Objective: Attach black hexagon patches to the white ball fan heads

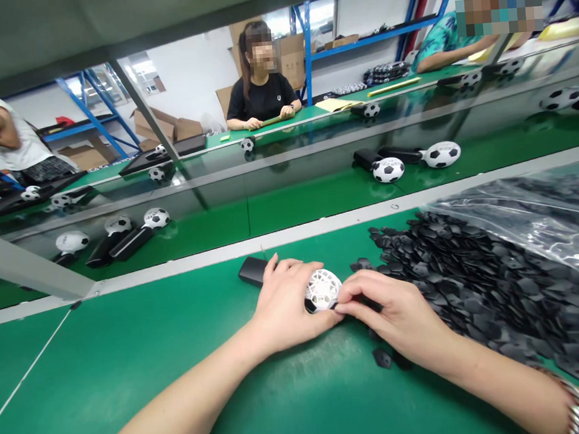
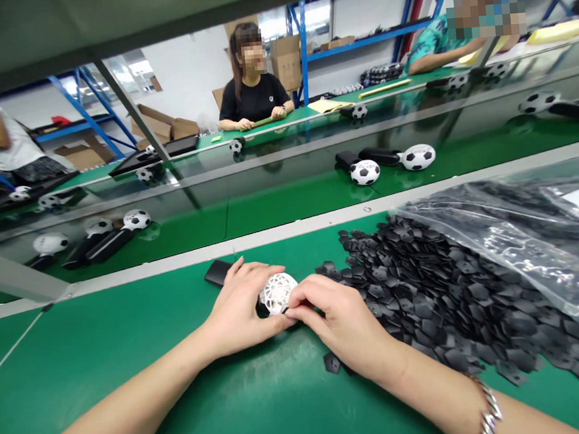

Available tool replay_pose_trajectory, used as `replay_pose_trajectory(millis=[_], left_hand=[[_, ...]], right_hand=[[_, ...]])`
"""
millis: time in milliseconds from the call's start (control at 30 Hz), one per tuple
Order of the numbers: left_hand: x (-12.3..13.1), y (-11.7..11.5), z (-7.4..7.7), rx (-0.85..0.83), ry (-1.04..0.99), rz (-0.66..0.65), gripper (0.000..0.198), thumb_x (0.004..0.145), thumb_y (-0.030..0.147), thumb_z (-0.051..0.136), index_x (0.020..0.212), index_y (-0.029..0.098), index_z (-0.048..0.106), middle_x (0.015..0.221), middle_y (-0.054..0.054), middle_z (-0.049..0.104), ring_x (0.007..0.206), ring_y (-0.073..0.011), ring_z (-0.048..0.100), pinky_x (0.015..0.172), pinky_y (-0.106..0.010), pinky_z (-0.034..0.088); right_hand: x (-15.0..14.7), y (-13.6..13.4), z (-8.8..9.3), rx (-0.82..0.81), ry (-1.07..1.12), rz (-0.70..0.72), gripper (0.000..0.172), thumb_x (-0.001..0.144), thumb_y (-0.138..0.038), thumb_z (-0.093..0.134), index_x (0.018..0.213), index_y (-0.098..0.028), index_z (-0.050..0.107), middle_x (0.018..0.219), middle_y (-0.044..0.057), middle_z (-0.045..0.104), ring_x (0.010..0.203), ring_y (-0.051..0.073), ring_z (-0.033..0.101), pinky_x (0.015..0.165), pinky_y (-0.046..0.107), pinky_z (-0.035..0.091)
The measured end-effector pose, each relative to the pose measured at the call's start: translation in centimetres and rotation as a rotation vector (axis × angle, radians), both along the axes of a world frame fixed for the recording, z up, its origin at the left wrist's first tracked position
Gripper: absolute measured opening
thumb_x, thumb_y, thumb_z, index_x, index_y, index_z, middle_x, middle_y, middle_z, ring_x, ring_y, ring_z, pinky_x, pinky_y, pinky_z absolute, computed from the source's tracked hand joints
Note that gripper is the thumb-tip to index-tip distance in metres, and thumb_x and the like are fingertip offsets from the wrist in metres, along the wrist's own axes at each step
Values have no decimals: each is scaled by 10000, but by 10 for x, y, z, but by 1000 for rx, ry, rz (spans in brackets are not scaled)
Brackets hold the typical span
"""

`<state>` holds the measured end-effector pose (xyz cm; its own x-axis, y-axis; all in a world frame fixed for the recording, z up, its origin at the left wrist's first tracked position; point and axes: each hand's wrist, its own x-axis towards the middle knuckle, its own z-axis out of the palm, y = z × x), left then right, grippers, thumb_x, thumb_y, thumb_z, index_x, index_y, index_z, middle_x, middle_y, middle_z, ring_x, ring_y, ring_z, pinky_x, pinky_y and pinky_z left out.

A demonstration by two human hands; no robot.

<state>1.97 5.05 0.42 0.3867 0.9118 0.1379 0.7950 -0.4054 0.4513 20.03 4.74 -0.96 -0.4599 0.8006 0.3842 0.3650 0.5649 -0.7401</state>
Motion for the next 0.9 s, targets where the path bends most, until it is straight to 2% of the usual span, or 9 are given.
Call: replay_pose_trajectory(millis=[167, 333, 433, 500, 633, 700, 767, 833, 900], left_hand=[[2, -2, 1, -10, -16, 0, 591, 635, 491, 675, 1140, 228, 519, 1074, -34, 608, 1057, -257, 488, 1065, -513, 152], [3, -2, 0, 1, -48, 17, 529, 623, 429, 700, 1085, 216, 555, 1040, -35, 618, 1000, -240, 509, 1033, -469, 236], [1, -1, 0, -2, -71, -29, 549, 614, 414, 718, 1094, 215, 544, 1040, -29, 613, 1002, -230, 505, 1048, -462, 213], [-1, -2, 0, -1, -78, -105, 583, 611, 407, 727, 1124, 221, 521, 1062, -24, 602, 1019, -226, 497, 1075, -462, 163], [-3, -1, 2, 10, -63, -188, 669, 599, 490, 723, 1168, 224, 493, 1064, -38, 599, 1064, -245, 475, 1097, -489, 77], [-5, 0, 3, 0, -55, -199, 689, 605, 528, 709, 1183, 226, 487, 1090, -51, 597, 1104, -262, 454, 1095, -516, 44], [-9, 3, 5, -27, -52, -251, 676, 634, 494, 701, 1212, 237, 462, 1151, -49, 580, 1183, -274, 400, 1091, -539, 19], [-14, 5, 6, -71, -48, -312, 685, 652, 433, 700, 1250, 253, 421, 1232, -40, 535, 1274, -291, 294, 1080, -574, 15], [-16, 5, 5, -123, -43, -299, 706, 652, 401, 700, 1274, 265, 394, 1354, -54, 414, 1332, -315, 167, 1064, -605, 42]], right_hand=[[1, 6, -2, -66, -17, -61, 80, 783, -169, 602, 747, -203, 539, 742, -11, 555, 703, 148, 520, 626, 263, 420], [-1, 8, -1, -163, -43, -87, 110, 762, -209, 622, 784, -203, 514, 758, -17, 536, 694, 140, 515, 606, 253, 421], [0, 13, 0, -198, -58, -82, 91, 790, -245, 588, 790, -201, 509, 743, -14, 549, 665, 138, 522, 597, 253, 439], [7, 20, -2, -126, -130, -116, 112, 821, -308, 552, 837, -199, 531, 796, 15, 577, 727, 167, 541, 624, 281, 457], [28, 34, -14, 215, -459, -232, 269, 821, -367, 544, 1010, -179, 578, 1006, 95, 596, 950, 281, 510, 792, 441, 434], [37, 37, -25, 297, -546, -223, 245, 842, -335, 500, 994, -174, 605, 953, 99, 615, 885, 279, 537, 766, 451, 441], [44, 41, -37, 314, -557, -162, 228, 858, -321, 459, 964, -204, 623, 915, 87, 628, 828, 263, 564, 715, 428, 454], [49, 46, -49, 357, -515, -155, 209, 844, -342, 466, 905, -238, 637, 856, 80, 645, 766, 268, 583, 652, 428, 452], [55, 53, -59, 403, -481, -153, 177, 818, -363, 499, 833, -270, 649, 769, 85, 658, 682, 277, 590, 580, 434, 437]])
